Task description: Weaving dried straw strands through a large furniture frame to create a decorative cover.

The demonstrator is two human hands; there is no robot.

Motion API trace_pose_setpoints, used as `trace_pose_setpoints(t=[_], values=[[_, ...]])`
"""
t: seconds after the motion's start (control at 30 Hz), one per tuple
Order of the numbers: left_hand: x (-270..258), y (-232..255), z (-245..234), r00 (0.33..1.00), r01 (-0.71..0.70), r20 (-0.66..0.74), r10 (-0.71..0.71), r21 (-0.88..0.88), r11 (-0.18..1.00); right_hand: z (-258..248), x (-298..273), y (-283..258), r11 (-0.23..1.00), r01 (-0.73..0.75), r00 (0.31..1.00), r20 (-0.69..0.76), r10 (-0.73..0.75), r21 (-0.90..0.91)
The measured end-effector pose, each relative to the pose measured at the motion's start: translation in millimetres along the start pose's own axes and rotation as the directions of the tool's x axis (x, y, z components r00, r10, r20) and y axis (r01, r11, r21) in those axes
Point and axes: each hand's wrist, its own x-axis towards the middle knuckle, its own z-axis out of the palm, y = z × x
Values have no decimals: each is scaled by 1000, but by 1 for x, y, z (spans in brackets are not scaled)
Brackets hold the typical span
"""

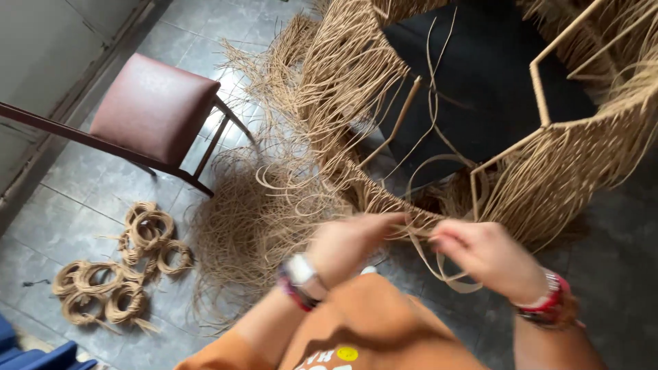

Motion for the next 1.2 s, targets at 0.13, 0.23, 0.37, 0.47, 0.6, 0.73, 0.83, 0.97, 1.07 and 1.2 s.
trace_pose_setpoints(t=[0.13, 0.23, 0.37, 0.47, 0.6, 0.73, 0.83, 0.97, 1.07, 1.2], values=[[-5, -84, -3, 883, 292, -436, -171, 227, 929, -36, -20, 50, 955, -290, 951, -96, 294, 58], [0, -83, 5, 858, 459, -426, -287, 384, 801, -30, -13, 54, 948, -316, 946, -62, 317, 35], [37, 15, 18, 878, -227, -375, 296, 219, 949, -5, 24, 28, 990, -57, 998, 23, 61, -126], [54, 25, 47, 954, -166, -228, 196, 142, 976, -10, 39, 22, 995, 73, 996, 56, -70, -66], [36, -44, -10, 966, -5, -257, 10, 21, 1000, -41, 36, 59, 983, -174, 984, 28, 176, -62], [54, -72, -30, 910, 301, -403, -99, 477, 826, -49, 51, 53, 981, -183, 983, -28, 181, -58], [81, -12, -49, 933, -69, -314, 179, 331, 941, -27, 84, 35, 996, -60, 998, -39, 58, -66], [113, -7, -37, 938, -271, -223, 264, 0, 963, -19, 115, 51, 997, -50, 994, -104, 43, -64], [129, -65, -69, 956, -204, -235, 177, -94, 975, -54, 115, 48, 983, -163, 978, -145, 149, -88], [146, -110, -105, 967, -131, -210, 143, 70, 989, -52, 115, 76, 971, -225, 965, -159, 211, -80]])
